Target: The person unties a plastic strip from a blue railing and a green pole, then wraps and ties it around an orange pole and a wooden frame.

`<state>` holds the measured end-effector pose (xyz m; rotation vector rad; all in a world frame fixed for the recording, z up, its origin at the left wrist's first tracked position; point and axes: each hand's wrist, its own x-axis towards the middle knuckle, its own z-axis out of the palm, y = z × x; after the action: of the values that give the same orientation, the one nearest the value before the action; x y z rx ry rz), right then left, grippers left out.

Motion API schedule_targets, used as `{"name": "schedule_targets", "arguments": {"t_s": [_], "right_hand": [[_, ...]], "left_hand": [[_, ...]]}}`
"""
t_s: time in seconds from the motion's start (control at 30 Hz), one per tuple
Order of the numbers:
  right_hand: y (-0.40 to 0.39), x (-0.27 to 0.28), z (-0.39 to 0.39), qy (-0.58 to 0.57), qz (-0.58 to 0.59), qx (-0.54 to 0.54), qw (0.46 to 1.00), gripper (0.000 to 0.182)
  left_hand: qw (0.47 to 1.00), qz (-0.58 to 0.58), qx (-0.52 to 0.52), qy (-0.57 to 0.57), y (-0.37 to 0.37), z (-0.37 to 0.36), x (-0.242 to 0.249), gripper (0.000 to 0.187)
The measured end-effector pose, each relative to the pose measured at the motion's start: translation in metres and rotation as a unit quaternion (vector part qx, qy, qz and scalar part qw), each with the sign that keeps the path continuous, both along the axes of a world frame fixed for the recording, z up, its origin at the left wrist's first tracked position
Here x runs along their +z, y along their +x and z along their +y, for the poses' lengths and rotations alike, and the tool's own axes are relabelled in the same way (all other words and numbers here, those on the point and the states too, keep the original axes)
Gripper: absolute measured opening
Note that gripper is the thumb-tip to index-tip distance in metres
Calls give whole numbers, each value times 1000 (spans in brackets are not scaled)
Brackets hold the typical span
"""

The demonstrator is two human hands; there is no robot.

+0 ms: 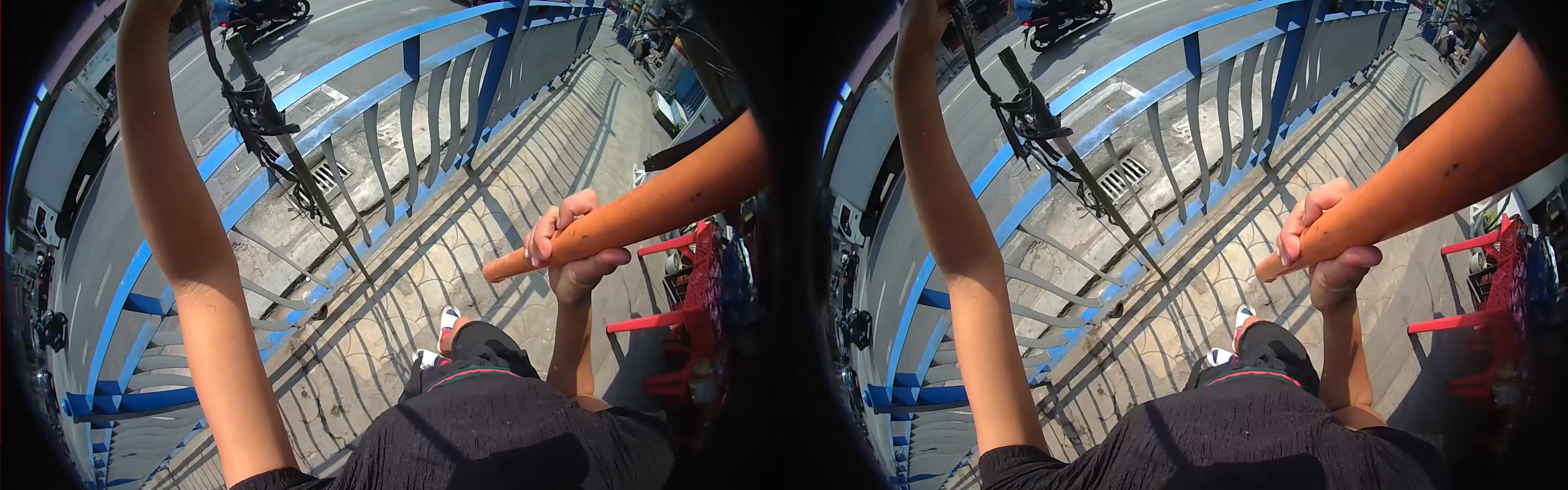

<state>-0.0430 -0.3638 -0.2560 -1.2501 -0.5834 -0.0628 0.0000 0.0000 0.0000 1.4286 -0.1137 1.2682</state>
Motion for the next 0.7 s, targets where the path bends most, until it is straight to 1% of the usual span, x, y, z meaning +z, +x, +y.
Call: {"name": "schedule_targets", "arguments": {"t_s": [0.03,0.07,0.1,0.13,0.17,0.2,0.23,0.27,0.3,0.33,0.37,0.47,0.53,0.57,0.6,0.63,0.67,0.7], "right_hand": [[10,-2,10,0,-11,10,1000,86],[17,-3,18,0,-18,10,1000,87],[22,-2,24,-2,-27,12,1000,87],[28,-2,28,-2,-38,15,999,88],[32,-4,29,-12,-42,12,999,88],[37,-5,29,-12,-48,6,999,88],[40,-7,27,-14,-40,-7,999,91],[40,-7,25,-18,-35,-18,999,93],[37,-4,25,-27,-27,-40,998,94],[38,-6,24,-10,-46,-35,998,94],[37,-6,23,7,-50,-36,998,95],[18,-6,25,37,-53,-61,996,95],[0,-10,31,60,-46,-72,995,95],[-11,-15,37,66,-41,-91,993,95],[-23,-21,44,74,-37,-112,990,94],[-37,-25,53,70,-26,-135,988,95],[-49,-30,63,72,-33,-161,984,95],[-62,-36,73,87,-17,-161,983,96]], "left_hand": [[985,-86,-71,-129,11,15,-4,24],[983,-88,-84,-137,16,27,-3,24],[985,-44,-168,14,21,40,0,30],[955,-3,-245,170,25,52,3,39],[942,-53,-282,171,34,67,-3,36],[940,-60,-287,173,34,84,-1,36],[863,-33,-489,122,32,109,-1,29],[743,-6,-666,66,29,121,-1,30],[780,-20,-624,45,28,132,8,29],[774,-29,-630,52,25,132,22,29],[853,-72,-499,134,25,129,36,28],[849,-191,-424,251,40,89,36,21],[897,-191,-372,145,41,35,18,34],[886,-209,-400,110,41,20,13,29],[874,-222,-417,112,43,17,11,29],[867,-209,-447,73,45,14,9,30],[857,-190,-479,32,46,12,4,45],[842,-190,-503,30,45,11,-2,45]]}}
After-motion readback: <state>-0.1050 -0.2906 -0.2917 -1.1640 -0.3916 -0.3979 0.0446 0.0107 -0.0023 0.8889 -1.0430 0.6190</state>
